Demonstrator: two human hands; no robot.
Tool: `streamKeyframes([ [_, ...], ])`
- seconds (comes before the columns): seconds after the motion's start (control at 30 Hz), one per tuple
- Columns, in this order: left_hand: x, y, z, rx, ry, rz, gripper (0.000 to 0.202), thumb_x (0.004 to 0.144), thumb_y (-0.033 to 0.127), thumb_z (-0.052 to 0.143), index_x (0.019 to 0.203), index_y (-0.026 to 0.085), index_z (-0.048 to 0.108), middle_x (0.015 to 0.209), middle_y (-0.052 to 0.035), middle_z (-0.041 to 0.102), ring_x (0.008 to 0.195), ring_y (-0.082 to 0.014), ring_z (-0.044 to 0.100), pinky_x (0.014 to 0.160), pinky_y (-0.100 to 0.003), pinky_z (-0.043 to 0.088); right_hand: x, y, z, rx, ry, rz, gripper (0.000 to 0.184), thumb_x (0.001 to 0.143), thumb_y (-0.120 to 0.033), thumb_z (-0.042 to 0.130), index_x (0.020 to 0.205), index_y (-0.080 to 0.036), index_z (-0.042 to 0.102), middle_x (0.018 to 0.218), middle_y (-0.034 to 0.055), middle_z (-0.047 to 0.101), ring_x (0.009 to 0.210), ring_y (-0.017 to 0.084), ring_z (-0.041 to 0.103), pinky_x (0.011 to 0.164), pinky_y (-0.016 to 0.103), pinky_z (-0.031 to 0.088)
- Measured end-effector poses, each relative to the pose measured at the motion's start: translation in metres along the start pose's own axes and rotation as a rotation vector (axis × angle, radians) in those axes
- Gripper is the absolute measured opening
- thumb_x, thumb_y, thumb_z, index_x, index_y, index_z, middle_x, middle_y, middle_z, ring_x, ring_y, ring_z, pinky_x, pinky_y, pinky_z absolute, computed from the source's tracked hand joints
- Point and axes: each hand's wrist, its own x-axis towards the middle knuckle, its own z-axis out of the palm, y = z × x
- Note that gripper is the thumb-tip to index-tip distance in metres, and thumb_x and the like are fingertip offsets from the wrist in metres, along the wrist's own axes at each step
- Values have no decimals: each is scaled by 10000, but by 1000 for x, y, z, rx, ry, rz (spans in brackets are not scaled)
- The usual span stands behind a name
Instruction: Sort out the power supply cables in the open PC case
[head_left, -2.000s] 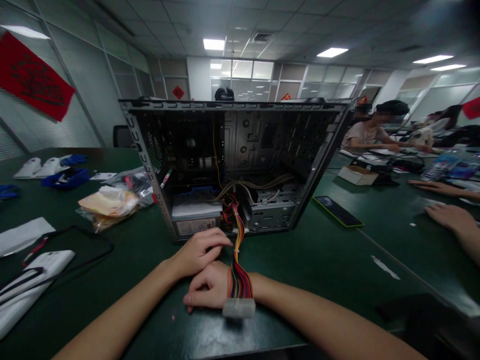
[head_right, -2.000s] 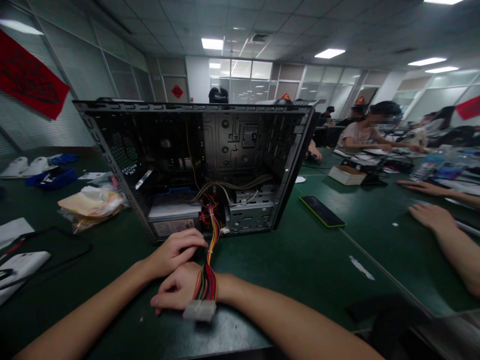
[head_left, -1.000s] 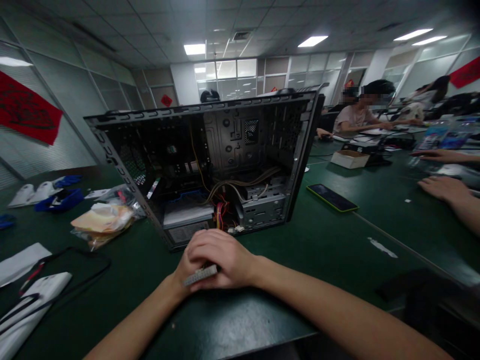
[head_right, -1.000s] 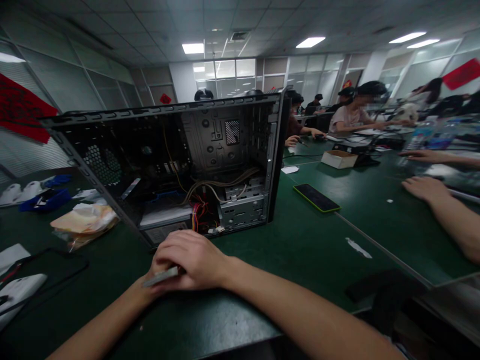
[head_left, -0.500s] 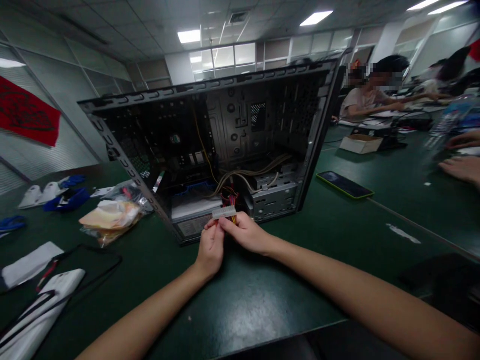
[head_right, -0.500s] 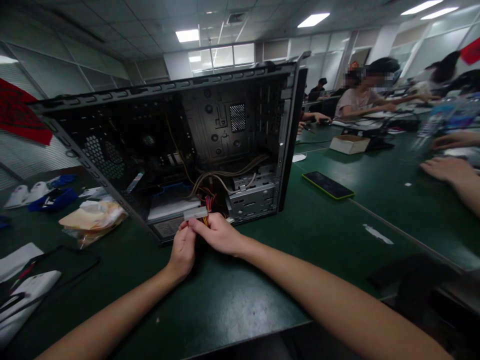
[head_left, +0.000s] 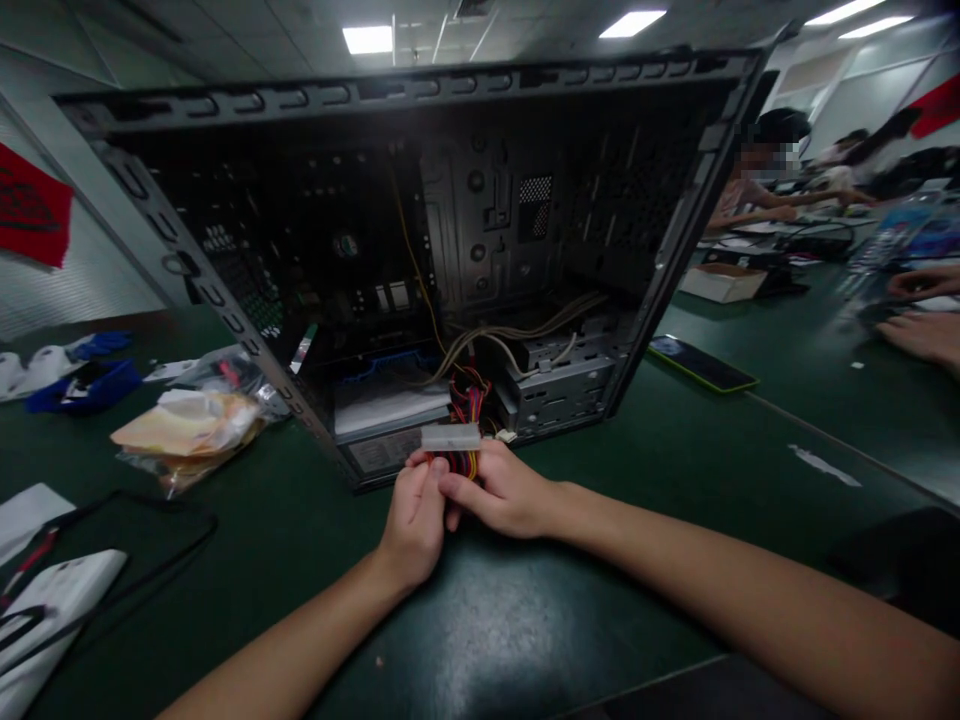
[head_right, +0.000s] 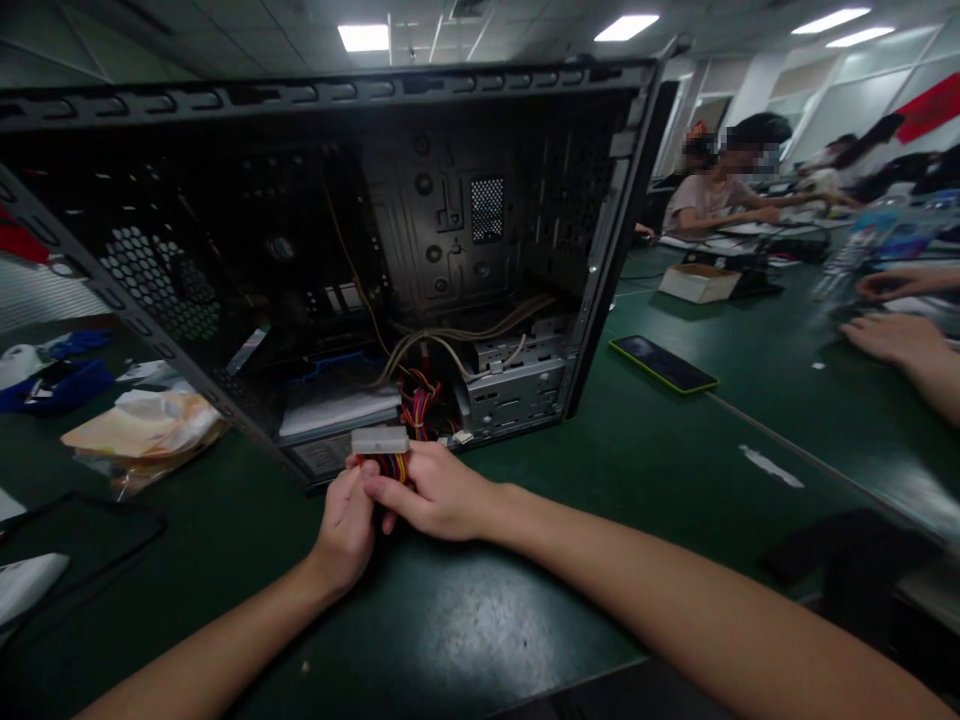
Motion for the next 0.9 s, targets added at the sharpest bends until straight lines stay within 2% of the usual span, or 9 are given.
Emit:
streamKeyframes([
  [0.13,-1,-3,-2,80,-27,34,658,984,616,298,509,207,499,520,-24,529,541,-163,516,600,-297,443,-2,4,-2,-102,-19,-56,375,1025,-395,389,1038,-123,648,920,90,701,732,155,664,792,298,554],
  [0.27,-1,0,-2,76,7,32,632,936,681,351,618,191,592,712,-65,637,715,-209,578,713,-328,494,-3,7,-6,-278,-65,-185,431,1016,-450,388,1157,-98,593,1060,152,679,992,220,661,920,366,537],
  [0.37,0,1,1,-105,20,-121,608,902,702,413,734,164,639,744,-59,646,720,-204,572,696,-323,497,-2,9,-11,-530,-128,-271,481,980,-513,460,1112,-74,604,1017,180,683,970,247,672,876,371,561],
  [0.47,4,-2,3,-391,-16,-284,547,862,678,519,774,151,633,729,-54,652,721,-202,599,681,-313,500,-1,13,-16,-749,-155,-279,403,997,-437,460,1041,-71,622,943,179,697,890,245,695,798,360,583],
  [0.57,10,-6,2,-468,-43,-299,491,791,637,645,818,147,634,756,-63,671,759,-217,637,731,-326,507,-1,15,-19,-780,-108,-324,373,1002,-354,445,1181,-50,564,1122,210,673,1082,256,658,888,373,575],
  [0.67,18,2,-2,-211,21,-180,469,835,616,588,894,154,638,812,-76,685,779,-232,645,764,-349,502,-1,16,-19,-716,-7,-397,431,978,-285,451,1321,-24,460,1287,224,604,1273,246,547,1008,364,526],
  [0.77,22,32,-13,403,41,-9,359,838,513,625,904,162,654,861,-93,694,809,-265,638,791,-378,487,-4,17,-20,-646,52,-415,500,932,-199,451,1399,-34,380,1414,216,516,1347,216,478,1047,337,496],
  [0.83,7,60,-22,735,-11,28,267,793,432,700,884,183,680,854,-94,703,796,-287,641,773,-393,494,-6,20,-19,-653,50,-394,489,920,-187,452,1391,-65,401,1398,197,538,1292,207,535,999,335,519],
  [0.9,-31,86,-30,780,-123,54,155,842,368,670,919,241,713,893,-72,721,787,-271,651,745,-379,513,-8,23,-16,-689,1,-388,416,924,-200,454,1327,-97,473,1288,162,627,1150,202,631,916,327,543],
])
